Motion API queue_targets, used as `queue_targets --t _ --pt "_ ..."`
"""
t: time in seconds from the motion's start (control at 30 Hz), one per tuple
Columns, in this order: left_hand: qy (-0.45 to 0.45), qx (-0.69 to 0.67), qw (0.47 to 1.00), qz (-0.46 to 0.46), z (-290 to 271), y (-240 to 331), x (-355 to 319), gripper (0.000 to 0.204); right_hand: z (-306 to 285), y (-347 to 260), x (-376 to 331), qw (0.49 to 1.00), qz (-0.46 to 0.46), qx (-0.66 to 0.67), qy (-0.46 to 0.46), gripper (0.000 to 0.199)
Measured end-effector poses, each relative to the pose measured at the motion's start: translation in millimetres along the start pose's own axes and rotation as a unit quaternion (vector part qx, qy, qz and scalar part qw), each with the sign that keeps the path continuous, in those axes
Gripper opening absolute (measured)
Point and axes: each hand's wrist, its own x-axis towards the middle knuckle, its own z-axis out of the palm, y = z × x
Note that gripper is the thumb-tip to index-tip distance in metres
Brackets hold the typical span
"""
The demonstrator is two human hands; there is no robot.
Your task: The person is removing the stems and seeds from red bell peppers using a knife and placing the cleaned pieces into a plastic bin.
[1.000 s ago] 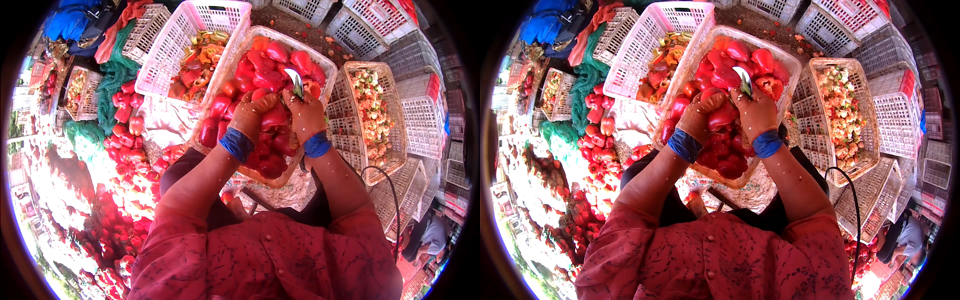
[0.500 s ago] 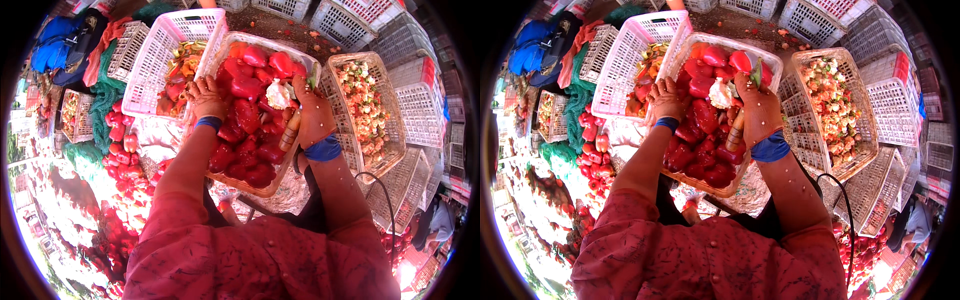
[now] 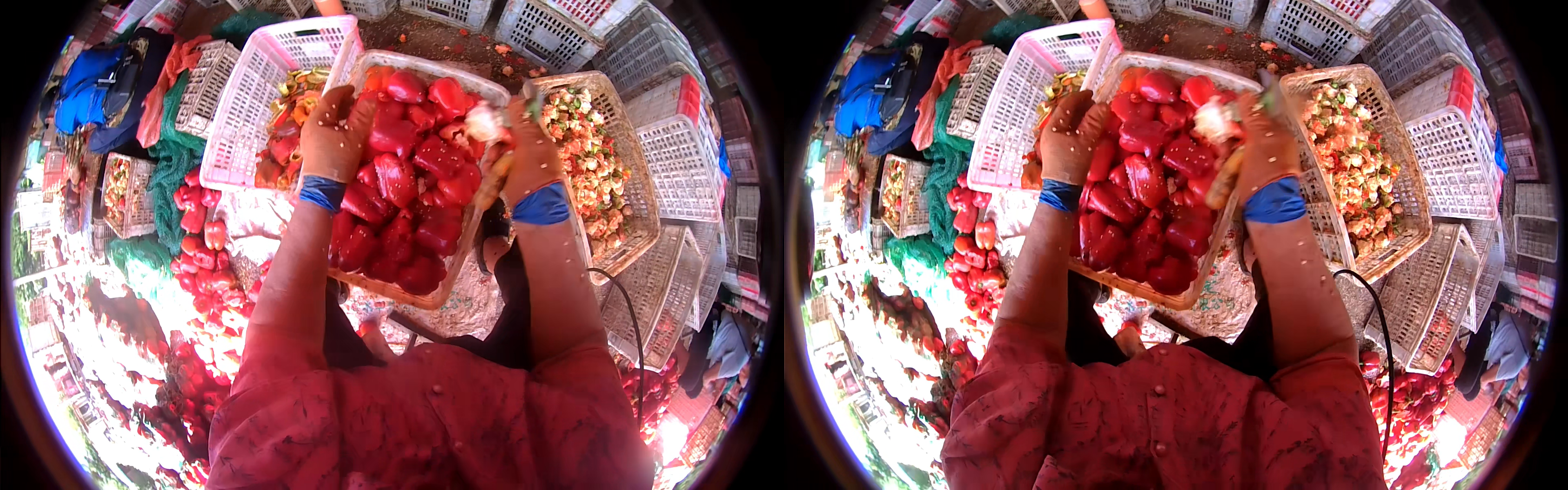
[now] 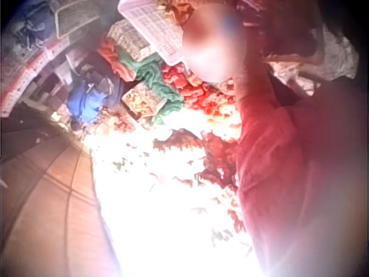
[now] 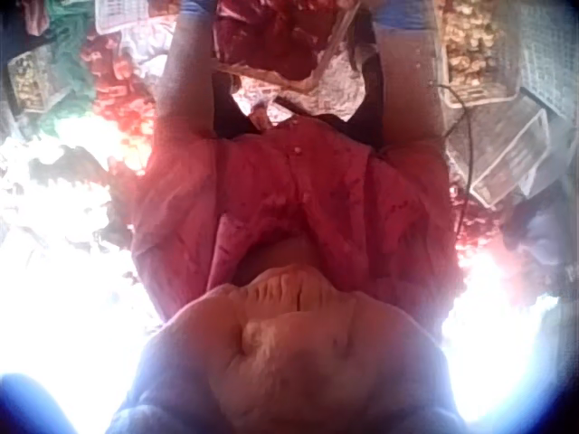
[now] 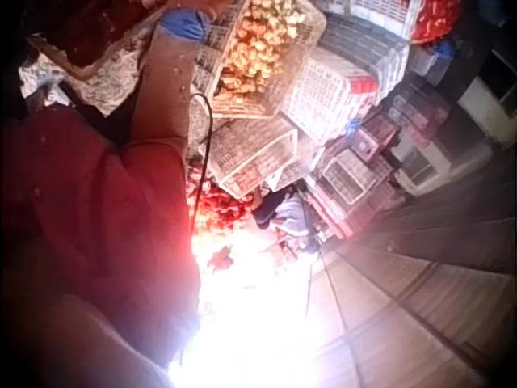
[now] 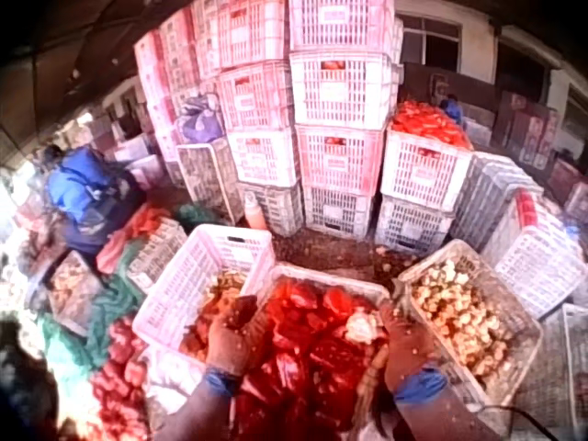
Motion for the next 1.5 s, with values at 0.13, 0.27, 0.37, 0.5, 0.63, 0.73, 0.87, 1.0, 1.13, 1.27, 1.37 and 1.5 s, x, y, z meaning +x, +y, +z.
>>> queue_targets --t 0.13,0.27,0.37,0.5,0.63,0.73,0.87,1.0,1.13,1.27,1.37,1.5 --pt "0.13 -0.085 0.987 -0.047 -85 28 -3 0.031 -96 12 73 0.988 -0.071 0.045 0.127 0.047" --pt "0.253 -0.104 0.951 -0.143 -192 21 -32 0.038 -238 65 156 0.941 0.063 0.26 0.209 0.044" --pt "0.344 0.104 0.914 -0.186 -305 -56 -114 0.019 -259 87 186 0.995 -0.016 0.07 0.069 0.039" --pt "0.17 0.646 0.638 -0.382 -408 -149 -321 0.013 -121 81 148 0.997 0.005 0.009 -0.074 0.035" --pt "0.545 0.244 0.617 -0.512 -377 -217 -481 0.023 -4 86 89 0.999 -0.024 -0.024 -0.017 0.043" --pt "0.431 0.29 0.619 -0.589 -361 -265 -547 0.033 59 91 56 0.994 -0.065 -0.093 -0.004 0.045" --pt "0.414 0.246 0.622 -0.617 -342 -255 -511 0.077 50 102 73 0.961 -0.131 -0.244 -0.025 0.046" --pt "0.18 0.362 0.624 -0.669 -345 -235 -451 0.082 45 103 81 0.971 -0.063 -0.229 -0.015 0.045" --pt "0.119 0.417 0.568 -0.7 -343 -255 -434 0.068 56 111 93 0.976 -0.028 -0.213 -0.028 0.053" --pt "0.055 0.442 0.525 -0.725 -342 -268 -417 0.059 49 114 100 0.977 0.0 -0.21 -0.032 0.055" --pt "0.125 0.447 0.531 -0.709 -339 -270 -415 0.054 60 120 90 0.981 -0.019 -0.194 -0.008 0.052" --pt "0.252 0.378 0.53 -0.716 -344 -270 -426 0.054 44 113 94 0.983 -0.018 -0.184 -0.021 0.052"
